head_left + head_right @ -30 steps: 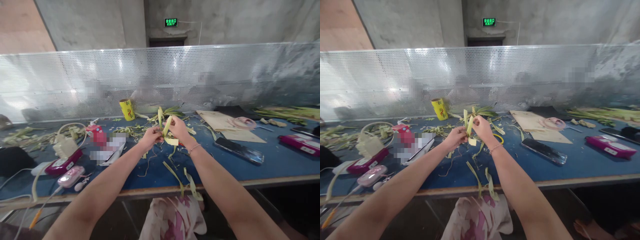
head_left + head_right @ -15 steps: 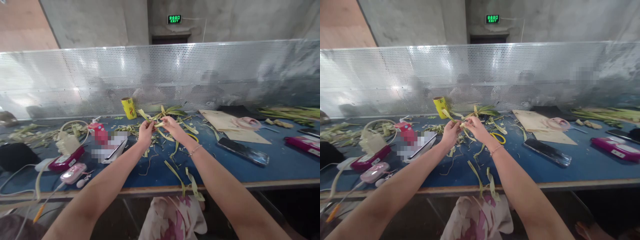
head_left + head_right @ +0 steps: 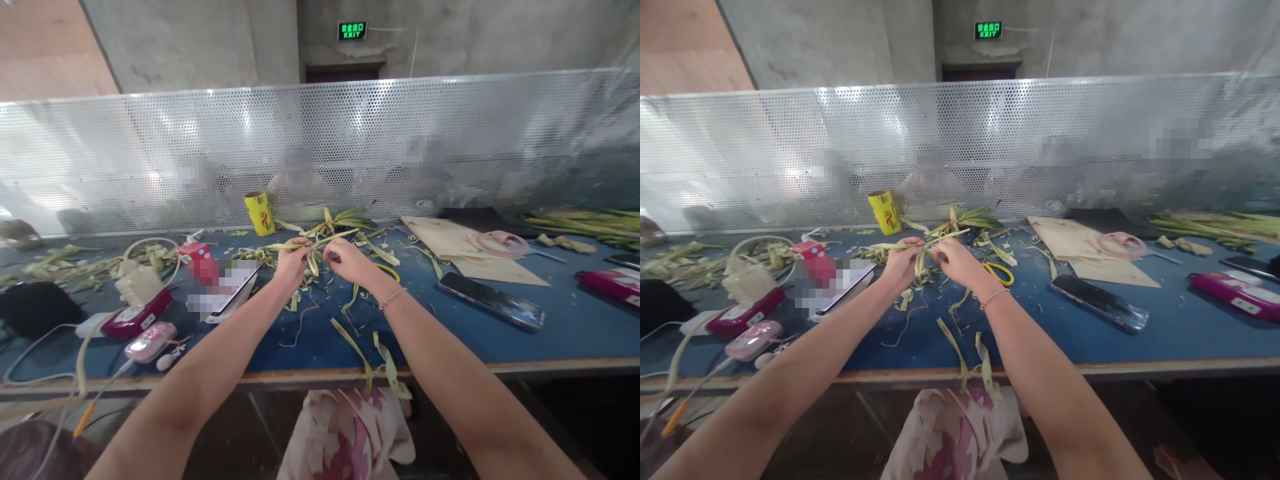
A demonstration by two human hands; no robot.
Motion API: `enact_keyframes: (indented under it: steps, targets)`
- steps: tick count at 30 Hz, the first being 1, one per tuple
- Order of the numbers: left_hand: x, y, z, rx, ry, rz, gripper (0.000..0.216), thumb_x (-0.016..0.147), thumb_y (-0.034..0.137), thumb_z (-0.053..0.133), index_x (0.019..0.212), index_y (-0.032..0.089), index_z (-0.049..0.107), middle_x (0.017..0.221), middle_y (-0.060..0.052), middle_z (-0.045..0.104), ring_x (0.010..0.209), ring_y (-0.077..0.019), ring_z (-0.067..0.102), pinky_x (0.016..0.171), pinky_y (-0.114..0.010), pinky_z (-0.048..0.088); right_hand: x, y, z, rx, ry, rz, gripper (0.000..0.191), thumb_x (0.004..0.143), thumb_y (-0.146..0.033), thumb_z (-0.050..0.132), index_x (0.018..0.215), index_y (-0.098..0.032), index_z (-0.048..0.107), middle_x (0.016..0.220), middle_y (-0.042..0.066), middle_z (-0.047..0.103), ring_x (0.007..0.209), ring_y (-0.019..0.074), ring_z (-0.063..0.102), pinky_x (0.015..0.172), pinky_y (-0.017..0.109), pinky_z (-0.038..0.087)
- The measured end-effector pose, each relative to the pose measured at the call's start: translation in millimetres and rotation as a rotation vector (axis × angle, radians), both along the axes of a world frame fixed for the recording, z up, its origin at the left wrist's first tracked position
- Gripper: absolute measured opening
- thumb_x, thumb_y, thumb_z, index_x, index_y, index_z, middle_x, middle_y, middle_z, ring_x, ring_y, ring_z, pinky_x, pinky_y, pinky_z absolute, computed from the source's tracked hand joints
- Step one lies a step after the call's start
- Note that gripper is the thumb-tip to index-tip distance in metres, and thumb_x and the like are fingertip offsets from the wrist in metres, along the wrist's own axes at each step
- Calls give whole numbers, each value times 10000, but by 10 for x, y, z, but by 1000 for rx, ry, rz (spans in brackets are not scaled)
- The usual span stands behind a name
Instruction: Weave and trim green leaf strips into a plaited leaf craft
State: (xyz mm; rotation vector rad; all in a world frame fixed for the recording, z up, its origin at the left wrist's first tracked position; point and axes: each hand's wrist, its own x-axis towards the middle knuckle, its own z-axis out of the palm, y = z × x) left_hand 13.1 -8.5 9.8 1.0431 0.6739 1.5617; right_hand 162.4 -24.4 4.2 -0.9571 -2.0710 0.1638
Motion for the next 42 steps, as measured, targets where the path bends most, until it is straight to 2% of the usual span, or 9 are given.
enact_keyframes:
  steps: [5,8,13,15,24,28,30,36,42]
  targets:
    - [30,-29,-21,-14,93,-38,250,503,73,606,742,143,576,701,16,579,588,-65,508,553,-200,373,76,21,-15,62,-116,-182,284,763,-38,406,829,-174,646,927,77,561,810,166,536,775,300,410]
    - [40,-54,-25,-15,122,-60,261,509,71,609,758,139,578,699,20,567,574,-58,499,534,-195,362,59,33,-38,53,-113,-201,274,764,-33,411,837,-168,639,940,83,572,851,175,540,796,299,407]
    - [51,-84,-22,-8,100,-91,272,507,40,627,702,157,477,677,34,562,584,-61,515,554,-191,367,4,-13,-43,114,-138,-357,285,743,-11,417,841,-180,624,928,93,565,947,230,498,811,360,378]
    - [59,-94,-23,-13,95,-121,300,510,42,640,693,163,436,701,26,587,607,-70,537,574,-194,375,-4,-18,-47,123,-132,-377,262,770,-47,414,829,-183,630,911,94,550,909,227,502,789,360,380]
    - [59,-108,-22,-12,69,-175,293,498,69,668,655,159,438,654,28,587,592,-74,550,565,-193,387,-145,43,-68,-36,206,-229,179,722,-104,421,863,-171,509,833,55,517,805,180,500,749,319,404]
    - [55,-92,-17,9,40,-144,291,499,94,687,659,159,453,624,36,566,573,-72,539,554,-193,388,-200,-46,-4,-160,446,-147,85,790,-272,453,840,-205,439,745,-3,492,728,153,482,727,308,392]
    - [54,-83,-16,20,25,-134,281,502,106,689,659,159,461,615,39,558,570,-70,533,557,-195,391,-216,-81,13,-202,516,-92,173,776,-365,500,782,-209,425,746,-8,488,739,144,478,737,302,392]
    - [37,-81,2,-13,-2,-121,168,586,138,625,650,157,471,574,44,508,495,-54,461,505,-195,350,-231,-65,-25,-264,495,-18,317,630,-393,655,793,-200,464,909,34,499,937,177,474,786,308,409]
    - [39,-123,60,17,-84,-182,156,621,129,637,711,158,513,675,1,604,620,-91,567,638,-230,446,-162,-1,-9,-234,535,2,277,653,-376,624,751,-207,428,837,7,497,867,164,490,793,319,403]
